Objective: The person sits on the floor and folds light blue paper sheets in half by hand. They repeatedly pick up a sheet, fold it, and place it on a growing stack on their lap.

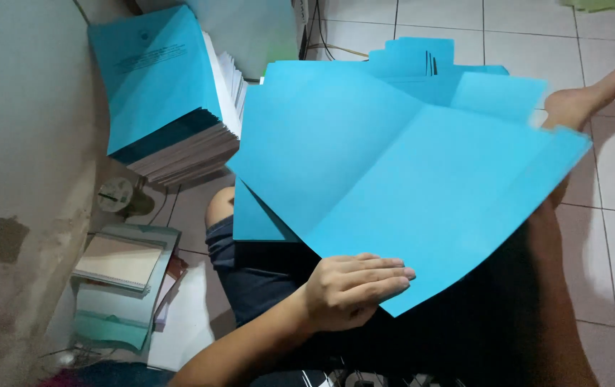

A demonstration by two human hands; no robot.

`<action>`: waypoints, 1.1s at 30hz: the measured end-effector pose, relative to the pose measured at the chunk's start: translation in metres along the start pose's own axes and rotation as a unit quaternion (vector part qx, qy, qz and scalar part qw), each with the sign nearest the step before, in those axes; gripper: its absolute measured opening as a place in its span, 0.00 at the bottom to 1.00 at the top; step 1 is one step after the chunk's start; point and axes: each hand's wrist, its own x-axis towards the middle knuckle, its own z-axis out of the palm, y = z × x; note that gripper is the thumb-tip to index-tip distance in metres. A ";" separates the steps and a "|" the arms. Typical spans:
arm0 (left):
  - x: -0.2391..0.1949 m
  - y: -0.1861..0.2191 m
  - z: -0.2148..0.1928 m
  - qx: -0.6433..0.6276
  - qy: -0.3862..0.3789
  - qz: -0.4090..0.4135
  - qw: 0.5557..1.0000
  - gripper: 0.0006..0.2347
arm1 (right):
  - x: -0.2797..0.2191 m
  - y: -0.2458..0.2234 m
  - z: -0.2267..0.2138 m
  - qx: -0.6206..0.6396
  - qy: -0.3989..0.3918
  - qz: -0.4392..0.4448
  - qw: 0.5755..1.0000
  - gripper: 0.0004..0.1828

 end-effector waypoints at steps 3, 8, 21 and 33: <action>0.002 0.006 -0.008 -0.106 0.053 -0.021 0.993 0.17 | 0.096 0.088 0.000 0.149 -0.205 -0.226 0.941 0.36; -0.008 -0.017 -0.023 -0.157 0.220 -0.162 0.949 0.08 | 0.188 0.131 0.011 0.332 -0.498 -0.528 0.602 0.50; -0.053 -0.222 -0.017 0.006 0.385 -0.440 0.811 0.18 | 0.106 -0.041 0.101 -0.113 0.028 -0.310 0.944 0.32; -0.038 -0.114 0.049 0.298 -0.159 -0.333 0.880 0.35 | 0.041 -0.083 0.118 -0.352 0.103 -0.306 0.879 0.33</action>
